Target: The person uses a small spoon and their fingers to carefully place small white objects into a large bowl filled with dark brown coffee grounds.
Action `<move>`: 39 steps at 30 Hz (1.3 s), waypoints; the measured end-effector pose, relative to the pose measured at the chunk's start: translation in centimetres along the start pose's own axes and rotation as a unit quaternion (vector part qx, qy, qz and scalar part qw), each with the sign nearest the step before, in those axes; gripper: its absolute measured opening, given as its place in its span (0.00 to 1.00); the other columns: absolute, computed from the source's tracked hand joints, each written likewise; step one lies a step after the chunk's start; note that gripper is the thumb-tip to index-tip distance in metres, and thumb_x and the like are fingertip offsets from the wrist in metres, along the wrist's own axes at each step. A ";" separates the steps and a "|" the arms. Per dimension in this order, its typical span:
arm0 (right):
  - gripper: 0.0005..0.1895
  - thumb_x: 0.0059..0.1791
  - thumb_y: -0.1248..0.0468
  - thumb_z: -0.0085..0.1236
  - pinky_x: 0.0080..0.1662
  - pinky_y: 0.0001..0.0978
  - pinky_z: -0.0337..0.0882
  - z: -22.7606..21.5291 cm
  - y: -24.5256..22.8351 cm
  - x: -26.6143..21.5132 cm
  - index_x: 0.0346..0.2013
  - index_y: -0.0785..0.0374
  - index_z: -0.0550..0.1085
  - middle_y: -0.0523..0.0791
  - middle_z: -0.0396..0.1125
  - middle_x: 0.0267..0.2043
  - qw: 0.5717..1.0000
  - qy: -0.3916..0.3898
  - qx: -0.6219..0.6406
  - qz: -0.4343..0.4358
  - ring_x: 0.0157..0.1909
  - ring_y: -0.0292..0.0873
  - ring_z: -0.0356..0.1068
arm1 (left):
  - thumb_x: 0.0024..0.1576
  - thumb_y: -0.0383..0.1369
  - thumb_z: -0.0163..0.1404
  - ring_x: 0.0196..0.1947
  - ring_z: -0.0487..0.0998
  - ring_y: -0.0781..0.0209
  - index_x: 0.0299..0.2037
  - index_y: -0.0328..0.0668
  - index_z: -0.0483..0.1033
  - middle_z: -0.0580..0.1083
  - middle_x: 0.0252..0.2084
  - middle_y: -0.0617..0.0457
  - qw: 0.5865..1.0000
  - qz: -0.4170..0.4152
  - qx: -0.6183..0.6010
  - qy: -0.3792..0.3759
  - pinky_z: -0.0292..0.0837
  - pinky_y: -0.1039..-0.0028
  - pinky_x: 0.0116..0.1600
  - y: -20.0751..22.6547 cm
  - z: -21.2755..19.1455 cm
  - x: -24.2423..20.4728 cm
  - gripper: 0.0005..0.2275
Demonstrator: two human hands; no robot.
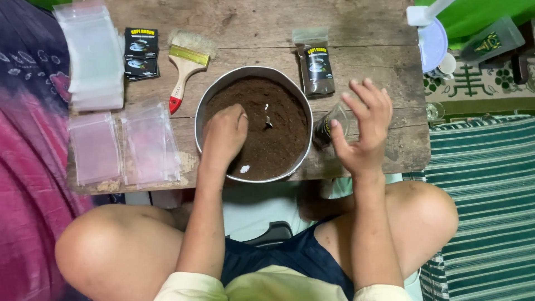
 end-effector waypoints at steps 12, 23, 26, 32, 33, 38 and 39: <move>0.38 0.50 0.60 0.61 0.47 0.57 0.76 10.9 -4.3 -1.3 0.74 0.52 0.57 0.50 0.64 0.54 0.951 -0.271 -0.007 0.149 0.53 0.59 0.71 | 0.59 0.29 0.47 0.35 0.80 0.43 0.40 0.37 0.81 0.76 0.31 0.43 0.993 -0.029 -0.070 -0.091 0.76 0.59 0.41 -1.6 1.4 -0.3 0.08; 0.09 0.52 0.56 0.58 0.44 0.38 0.75 12.8 -2.1 -0.4 0.45 0.43 0.81 0.38 0.74 0.37 0.960 -0.245 -0.026 0.132 0.44 0.44 0.74 | 0.61 0.35 0.49 0.45 0.75 0.41 0.44 0.47 0.84 0.76 0.40 0.44 0.992 -0.015 0.058 -0.113 0.73 0.52 0.51 -3.2 0.9 0.2 0.10; 0.11 0.51 0.59 0.60 0.48 0.39 0.75 13.3 -1.8 0.1 0.47 0.43 0.82 0.38 0.74 0.43 0.962 -0.233 0.024 0.143 0.49 0.46 0.73 | 0.60 0.35 0.49 0.44 0.76 0.43 0.44 0.48 0.84 0.77 0.38 0.45 0.989 -0.012 0.063 -0.134 0.74 0.54 0.50 -2.6 0.0 0.4 0.10; 0.12 0.50 0.67 0.59 0.51 0.43 0.75 14.9 -1.8 0.5 0.47 0.52 0.82 0.44 0.75 0.47 0.957 -0.244 0.077 0.135 0.52 0.51 0.74 | 0.62 0.35 0.48 0.45 0.75 0.42 0.46 0.44 0.84 0.75 0.39 0.43 0.997 -0.012 0.056 -0.045 0.72 0.55 0.50 -1.7 -1.7 1.6 0.11; 0.12 0.50 0.67 0.59 0.50 0.43 0.76 15.2 -1.7 0.5 0.47 0.54 0.82 0.44 0.76 0.47 0.957 -0.253 0.069 0.120 0.51 0.51 0.75 | 0.63 0.34 0.48 0.46 0.75 0.43 0.47 0.43 0.83 0.75 0.41 0.43 0.998 -0.014 0.057 -0.027 0.71 0.56 0.50 -1.7 -1.6 1.7 0.11; 0.08 0.52 0.63 0.58 0.47 0.45 0.76 14.4 -1.9 1.1 0.43 0.55 0.82 0.44 0.77 0.43 0.948 -0.273 0.064 0.153 0.48 0.52 0.76 | 0.62 0.34 0.48 0.45 0.75 0.47 0.47 0.46 0.84 0.76 0.39 0.47 0.995 0.003 0.064 -0.078 0.71 0.58 0.50 -3.0 1.7 2.0 0.11; 0.08 0.53 0.60 0.57 0.47 0.46 0.76 14.1 -2.0 1.3 0.44 0.54 0.82 0.45 0.76 0.42 0.942 -0.279 0.063 0.178 0.48 0.54 0.76 | 0.60 0.33 0.50 0.46 0.75 0.46 0.44 0.47 0.85 0.77 0.38 0.48 0.993 0.012 0.038 -0.110 0.71 0.57 0.52 -2.9 2.1 1.8 0.09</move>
Point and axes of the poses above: each hand's wrist, its own x-axis towards the middle knuckle, its own z-axis out of the palm, y = z × x, the point moved 2 cm from there along x, towards the middle knuckle
